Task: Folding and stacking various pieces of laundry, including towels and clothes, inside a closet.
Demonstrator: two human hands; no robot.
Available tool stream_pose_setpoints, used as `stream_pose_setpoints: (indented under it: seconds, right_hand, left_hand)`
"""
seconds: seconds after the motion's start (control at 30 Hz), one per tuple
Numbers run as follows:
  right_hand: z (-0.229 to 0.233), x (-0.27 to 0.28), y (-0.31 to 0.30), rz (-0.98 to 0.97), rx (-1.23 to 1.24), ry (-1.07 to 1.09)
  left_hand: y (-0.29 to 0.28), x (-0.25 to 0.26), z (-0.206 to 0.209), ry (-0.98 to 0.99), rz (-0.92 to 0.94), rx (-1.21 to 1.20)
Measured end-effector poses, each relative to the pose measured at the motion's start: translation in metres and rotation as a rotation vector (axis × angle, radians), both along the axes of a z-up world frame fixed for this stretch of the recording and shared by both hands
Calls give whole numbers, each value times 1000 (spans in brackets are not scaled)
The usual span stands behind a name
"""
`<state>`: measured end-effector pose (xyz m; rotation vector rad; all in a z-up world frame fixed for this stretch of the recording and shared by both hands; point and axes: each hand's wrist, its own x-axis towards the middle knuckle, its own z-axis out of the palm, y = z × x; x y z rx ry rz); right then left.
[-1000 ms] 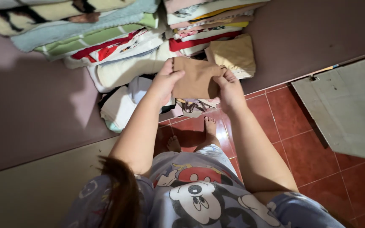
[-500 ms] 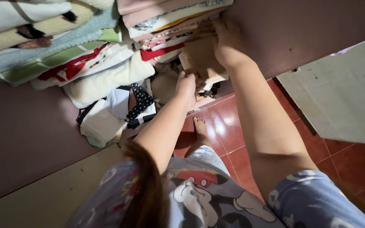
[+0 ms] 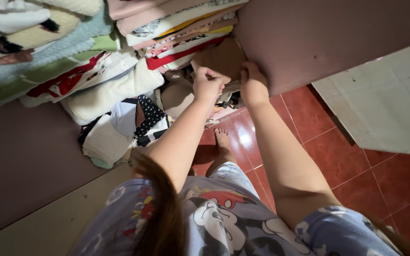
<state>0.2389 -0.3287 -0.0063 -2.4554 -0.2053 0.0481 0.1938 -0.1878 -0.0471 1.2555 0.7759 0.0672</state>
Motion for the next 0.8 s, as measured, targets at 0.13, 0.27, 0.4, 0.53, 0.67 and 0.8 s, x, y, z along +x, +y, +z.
stream_pose_setpoints:
  seconds: [0.13, 0.27, 0.4, 0.53, 0.67, 0.8]
  right_hand:
    - [-7, 6, 6, 18, -17, -66]
    - [-3, -6, 5, 67, -84, -196]
    - [22, -20, 2, 71, -177, -133]
    - [27, -23, 5, 64, -332, -45]
    - [41, -25, 19, 127, -465, -116]
    - [37, -11, 39, 178, -301, 80]
  left_hand:
    - [9, -4, 0, -110, 20, -178]
    - [16, -16, -13, -54, -18, -149]
    - [12, -20, -24, -81, -55, -78]
    - [10, -24, -10, -91, -168, 185]
    - [11, -27, 30, 57, -179, 781]
    - [16, -22, 72, 238, -513, 1022]
